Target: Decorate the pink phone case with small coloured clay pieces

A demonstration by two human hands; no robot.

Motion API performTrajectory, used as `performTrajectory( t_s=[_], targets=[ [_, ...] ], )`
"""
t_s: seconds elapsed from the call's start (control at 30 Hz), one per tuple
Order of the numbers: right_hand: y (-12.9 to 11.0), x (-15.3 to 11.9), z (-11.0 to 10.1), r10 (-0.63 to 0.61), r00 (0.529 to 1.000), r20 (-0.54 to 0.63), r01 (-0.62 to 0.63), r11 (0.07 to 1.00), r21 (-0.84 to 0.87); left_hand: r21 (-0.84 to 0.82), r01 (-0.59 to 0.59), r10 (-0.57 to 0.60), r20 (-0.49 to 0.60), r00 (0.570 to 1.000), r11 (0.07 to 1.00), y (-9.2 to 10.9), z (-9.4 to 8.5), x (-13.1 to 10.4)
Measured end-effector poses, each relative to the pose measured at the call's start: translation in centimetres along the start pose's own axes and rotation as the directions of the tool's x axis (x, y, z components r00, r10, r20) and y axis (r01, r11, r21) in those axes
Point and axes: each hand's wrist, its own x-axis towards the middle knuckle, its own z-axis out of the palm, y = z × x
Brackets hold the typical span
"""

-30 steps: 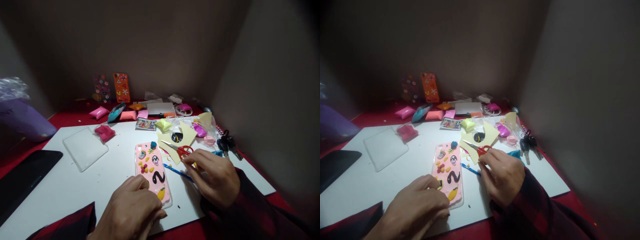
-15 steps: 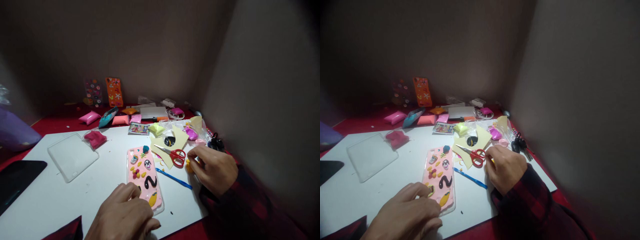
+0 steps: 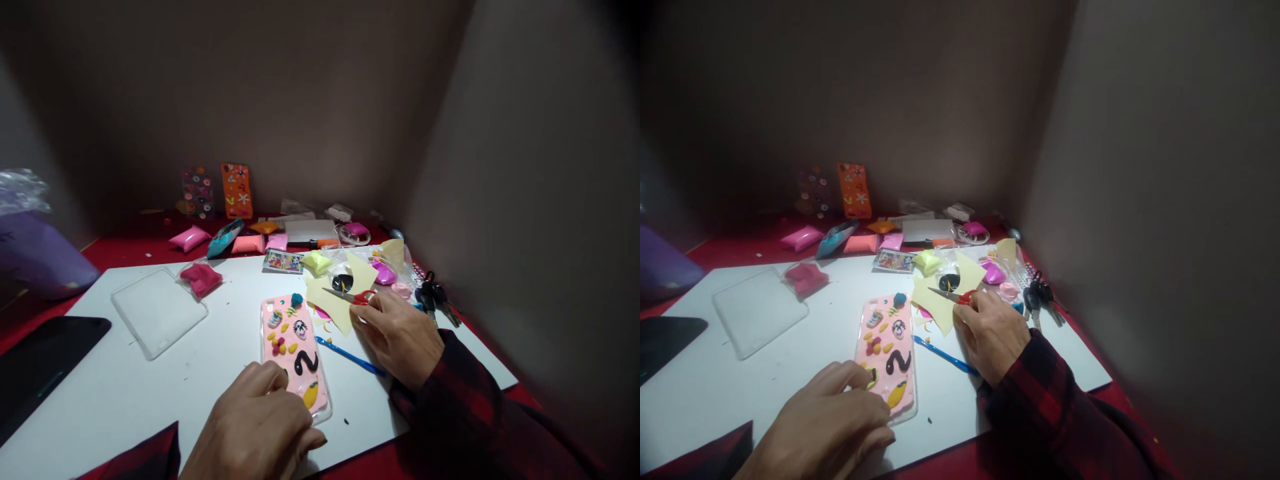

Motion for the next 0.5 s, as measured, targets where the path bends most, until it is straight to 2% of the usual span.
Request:
performTrajectory(
  t_s=[0.07,0.17,0.27,0.37,0.43,0.5],
  targets=[
    [0.2,0.0,-0.2,0.004,1.000,-0.026,-0.003,0.999,0.054,-0.003,0.008,-0.008,0.001,1.000,1.000,0.1,0.1,0.0],
    [0.2,-0.2,-0.7,-0.010,0.997,-0.081,0.029,0.972,0.233,0.003,0.019,-0.019,0.013,1.000,1.000,0.0,0.3,-0.1],
    [-0.5,-0.6,-1.0,-0.126,0.992,0.004,0.117,0.933,0.342,0.009,0.001,-0.001,-0.004,1.000,1.000,-0.1,0.3,-0.2],
    [-1.7,-1.2,-0.7,-0.137,0.983,0.125,0.117,0.981,0.155,0.020,-0.001,0.001,0.013,1.000,1.000,0.0,0.0,-0.2],
    [-2.4,-1.6,-0.4,-0.098,0.983,0.156,0.100,0.995,-0.003,0.019,-0.001,0.001,0.033,0.999,1.000,0.1,-0.1,-0.1],
    [-2.7,-2.0,-0.2,-0.056,0.983,0.174,0.071,0.994,-0.079,0.012,-0.002,0.001,0.030,1.000,1.000,0.3,-0.2,-0.1]
  ],
)
